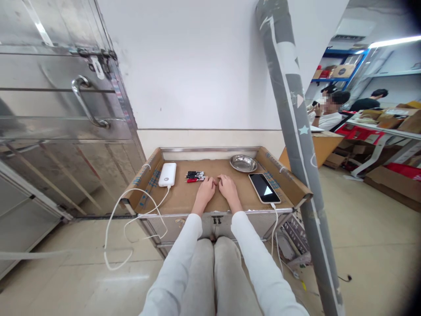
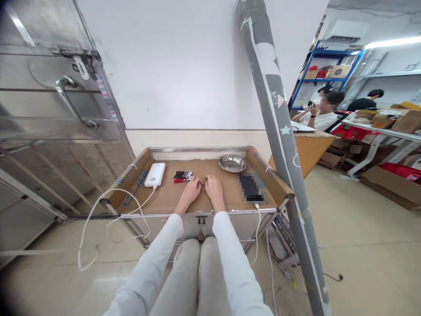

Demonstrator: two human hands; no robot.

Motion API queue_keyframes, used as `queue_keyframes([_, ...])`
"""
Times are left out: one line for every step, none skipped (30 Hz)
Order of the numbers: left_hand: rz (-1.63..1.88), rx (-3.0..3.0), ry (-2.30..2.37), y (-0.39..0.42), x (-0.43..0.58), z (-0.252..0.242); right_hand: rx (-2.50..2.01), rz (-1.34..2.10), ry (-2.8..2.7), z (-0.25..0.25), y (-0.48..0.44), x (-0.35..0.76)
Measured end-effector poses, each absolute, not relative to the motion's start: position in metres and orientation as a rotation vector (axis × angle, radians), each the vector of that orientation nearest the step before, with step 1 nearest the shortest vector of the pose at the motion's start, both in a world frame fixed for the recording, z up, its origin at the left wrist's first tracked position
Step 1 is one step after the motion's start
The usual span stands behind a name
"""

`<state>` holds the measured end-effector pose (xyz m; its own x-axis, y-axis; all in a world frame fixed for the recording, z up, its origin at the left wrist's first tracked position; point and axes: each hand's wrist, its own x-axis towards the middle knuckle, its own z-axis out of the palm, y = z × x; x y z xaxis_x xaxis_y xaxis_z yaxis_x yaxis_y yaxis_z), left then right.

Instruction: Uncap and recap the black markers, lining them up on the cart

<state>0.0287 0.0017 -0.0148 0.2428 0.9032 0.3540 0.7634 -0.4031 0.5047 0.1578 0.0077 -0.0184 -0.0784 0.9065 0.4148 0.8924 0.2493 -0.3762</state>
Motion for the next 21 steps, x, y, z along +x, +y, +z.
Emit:
queue_keyframes([0.894, 2.283, 1.566, 0.002, 0.029, -0.015, -1.629, 0.034, -1.960, -0.019, 0.008, 0.158])
queue_keyframes([0.893, 2.280, 1.568, 0.002, 0.028, -0.015, -1.628, 0.036, -1.962, -0.019, 0.008, 0.158])
queue_keyframes([0.891, 2.278, 1.569, 0.001, 0.028, -0.015, -1.628, 0.040, -1.964, -0.019, 0.008, 0.158])
queue_keyframes([0.891, 2.278, 1.570, 0.001, 0.028, -0.015, -1.629, 0.044, -1.962, -0.019, 0.009, 0.158])
queue_keyframes([0.891, 2.278, 1.570, 0.001, 0.028, -0.015, -1.630, 0.047, -1.961, -0.019, 0.009, 0.158])
queue_keyframes([0.890, 2.281, 1.568, 0.001, 0.028, -0.014, -1.631, 0.049, -1.959, -0.019, 0.009, 0.158])
queue_keyframes([0.889, 2.281, 1.567, 0.001, 0.028, -0.014, -1.630, 0.048, -1.957, -0.020, 0.009, 0.158])
queue_keyframes([0.888, 2.280, 1.569, 0.000, 0.027, -0.014, -1.627, 0.047, -1.955, -0.020, 0.009, 0.158])
queue_keyframes([0.886, 2.278, 1.570, 0.000, 0.027, -0.013, -1.622, 0.046, -1.954, -0.020, 0.009, 0.158])
queue_keyframes([0.879, 2.279, 1.566, 0.000, 0.027, -0.013, -1.618, 0.045, -1.951, -0.020, 0.009, 0.158])
queue_keyframes([0.868, 2.288, 1.553, -0.001, 0.027, -0.012, -1.616, 0.047, -1.950, -0.020, 0.009, 0.158])
queue_keyframes([0.858, 2.305, 1.537, -0.002, 0.027, -0.011, -1.618, 0.051, -1.944, -0.021, 0.010, 0.158])
queue_keyframes([0.852, 2.327, 1.531, -0.003, 0.027, -0.010, -1.621, 0.056, -1.941, -0.021, 0.010, 0.158])
queue_keyframes([0.857, 2.351, 1.550, -0.005, 0.026, -0.009, -1.624, 0.062, -1.939, -0.021, 0.010, 0.158])
queue_keyframes([0.877, 2.365, 1.605, -0.007, 0.026, -0.008, -1.627, 0.067, -1.937, -0.021, 0.010, 0.158])
queue_keyframes([0.916, 2.361, 1.713, -0.009, 0.026, -0.007, -1.628, 0.070, -1.936, -0.021, 0.010, 0.158])
queue_keyframes([0.964, 2.319, 1.872, -0.011, 0.026, -0.005, -1.626, 0.072, -1.938, -0.022, 0.010, 0.158])
queue_keyframes([1.006, 2.232, 2.052, -0.013, 0.025, -0.005, -1.624, 0.073, -1.940, -0.022, 0.010, 0.158])
queue_keyframes([1.027, 2.125, 2.214, -0.014, 0.025, -0.004, -1.623, 0.075, -1.943, -0.022, 0.010, 0.158])
queue_keyframes([1.034, 2.018, 2.354, -0.016, 0.025, -0.004, -1.621, 0.075, -1.945, -0.021, 0.010, 0.159])
queue_keyframes([1.029, 1.931, 2.458, -0.016, 0.025, -0.005, -1.617, 0.075, -1.948, -0.021, 0.010, 0.159])
